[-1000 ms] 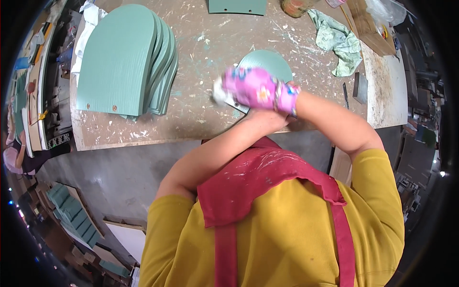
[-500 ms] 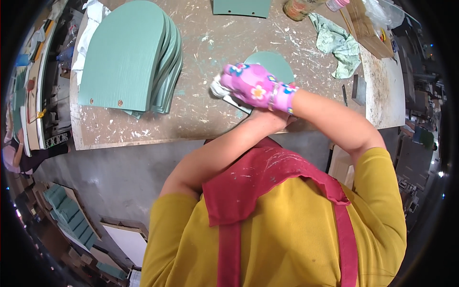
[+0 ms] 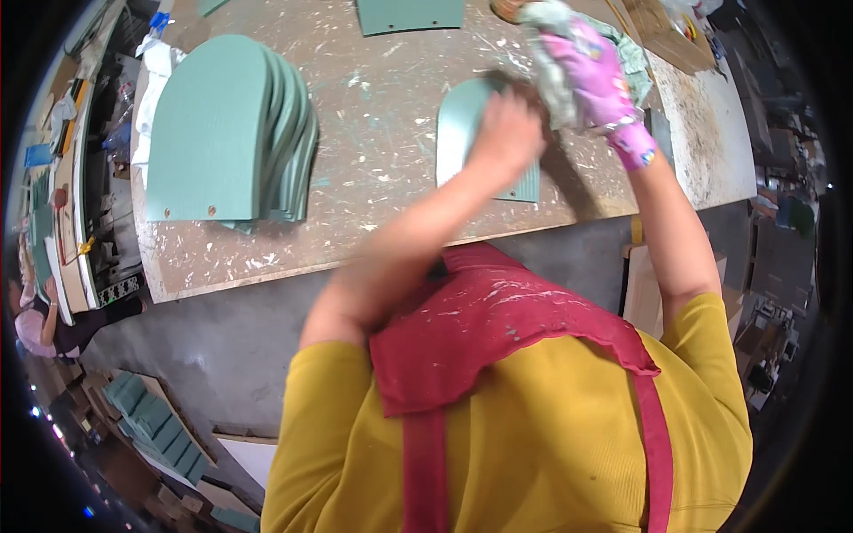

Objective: The person cleans several green wood panels by wiping their surfaces and edges with a cloth. They pour a liquid from a bottle onto the cloth, then pick up and wipe panels one at a time, turning them over to clean both sides.

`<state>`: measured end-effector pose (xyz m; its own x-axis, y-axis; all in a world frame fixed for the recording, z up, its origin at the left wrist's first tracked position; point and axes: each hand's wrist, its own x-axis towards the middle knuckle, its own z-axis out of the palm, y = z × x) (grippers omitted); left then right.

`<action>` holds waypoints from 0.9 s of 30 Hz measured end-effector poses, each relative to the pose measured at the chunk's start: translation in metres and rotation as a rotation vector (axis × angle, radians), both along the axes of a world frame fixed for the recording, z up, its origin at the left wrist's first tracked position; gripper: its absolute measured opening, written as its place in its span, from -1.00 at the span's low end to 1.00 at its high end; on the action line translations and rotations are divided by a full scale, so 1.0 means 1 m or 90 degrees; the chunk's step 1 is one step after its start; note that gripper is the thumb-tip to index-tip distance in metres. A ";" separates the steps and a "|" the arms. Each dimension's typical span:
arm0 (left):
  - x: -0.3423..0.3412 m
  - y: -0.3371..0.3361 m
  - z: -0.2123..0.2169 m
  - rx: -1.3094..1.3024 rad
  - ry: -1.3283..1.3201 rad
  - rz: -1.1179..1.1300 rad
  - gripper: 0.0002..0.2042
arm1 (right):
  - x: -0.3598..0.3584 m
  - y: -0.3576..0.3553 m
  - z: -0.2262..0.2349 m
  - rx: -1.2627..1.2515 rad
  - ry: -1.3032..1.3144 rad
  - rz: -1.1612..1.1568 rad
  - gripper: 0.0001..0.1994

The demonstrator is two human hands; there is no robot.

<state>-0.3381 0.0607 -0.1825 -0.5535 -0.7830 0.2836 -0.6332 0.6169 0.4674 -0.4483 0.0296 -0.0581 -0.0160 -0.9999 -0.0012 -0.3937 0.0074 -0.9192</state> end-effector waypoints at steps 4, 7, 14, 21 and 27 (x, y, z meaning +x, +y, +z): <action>0.043 -0.043 0.004 -0.124 0.101 0.011 -0.58 | -0.049 0.076 -0.031 -0.036 0.143 0.061 -0.73; 0.041 -0.045 -0.005 -0.079 -0.108 -0.131 -0.55 | -0.026 0.120 -0.062 -0.009 0.459 0.178 -0.77; 0.041 -0.050 -0.008 -0.089 -0.125 -0.127 -0.55 | 0.066 0.101 -0.073 -0.155 0.457 0.346 -0.77; 0.040 -0.041 -0.004 -0.078 -0.084 -0.139 -0.56 | 0.040 0.132 -0.076 -0.175 0.457 0.320 -0.80; 0.041 -0.040 -0.004 -0.075 -0.073 -0.151 -0.56 | 0.051 0.136 -0.078 -0.211 0.449 0.315 -0.78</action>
<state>-0.2966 0.0206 -0.1862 -0.7511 -0.5935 0.2891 -0.5096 0.7996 0.3176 -0.3970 0.1660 -0.1358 0.5250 -0.8406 0.1333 -0.7518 -0.5315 -0.3904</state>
